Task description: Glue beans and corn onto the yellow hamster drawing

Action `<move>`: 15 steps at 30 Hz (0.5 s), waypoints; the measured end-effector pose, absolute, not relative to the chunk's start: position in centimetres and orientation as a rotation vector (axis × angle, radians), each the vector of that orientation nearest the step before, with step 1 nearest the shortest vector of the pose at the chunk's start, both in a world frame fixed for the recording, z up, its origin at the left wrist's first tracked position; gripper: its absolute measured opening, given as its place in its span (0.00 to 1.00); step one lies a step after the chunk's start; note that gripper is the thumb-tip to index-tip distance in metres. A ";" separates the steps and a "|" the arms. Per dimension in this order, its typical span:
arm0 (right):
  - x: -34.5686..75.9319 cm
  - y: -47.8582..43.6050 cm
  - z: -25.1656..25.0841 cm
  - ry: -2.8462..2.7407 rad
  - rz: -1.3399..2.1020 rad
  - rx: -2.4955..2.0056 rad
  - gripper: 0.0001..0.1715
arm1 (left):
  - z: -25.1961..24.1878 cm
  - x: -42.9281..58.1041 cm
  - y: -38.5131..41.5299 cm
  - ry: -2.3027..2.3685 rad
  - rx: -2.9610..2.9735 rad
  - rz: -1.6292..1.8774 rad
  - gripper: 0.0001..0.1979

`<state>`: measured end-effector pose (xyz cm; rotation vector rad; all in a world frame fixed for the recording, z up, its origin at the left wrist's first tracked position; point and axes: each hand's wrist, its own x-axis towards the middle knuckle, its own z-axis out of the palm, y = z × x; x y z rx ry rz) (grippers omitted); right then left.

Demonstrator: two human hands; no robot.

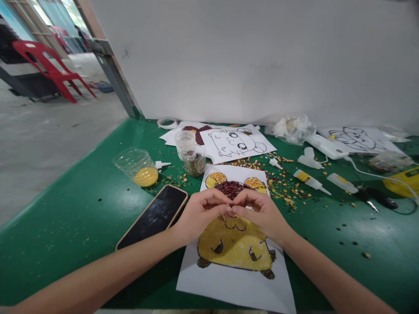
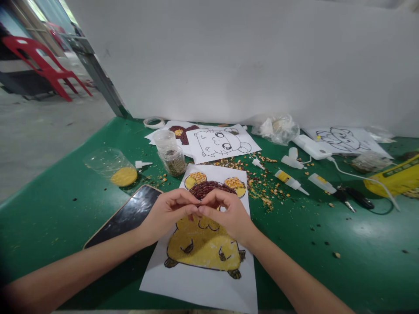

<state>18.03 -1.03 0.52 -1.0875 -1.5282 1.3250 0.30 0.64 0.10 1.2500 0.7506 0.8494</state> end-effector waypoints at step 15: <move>18.0 -1.6 1.1 -1.760 0.902 -1.131 0.03 | 0.1 0.2 0.6 0.874 1.388 0.949 0.03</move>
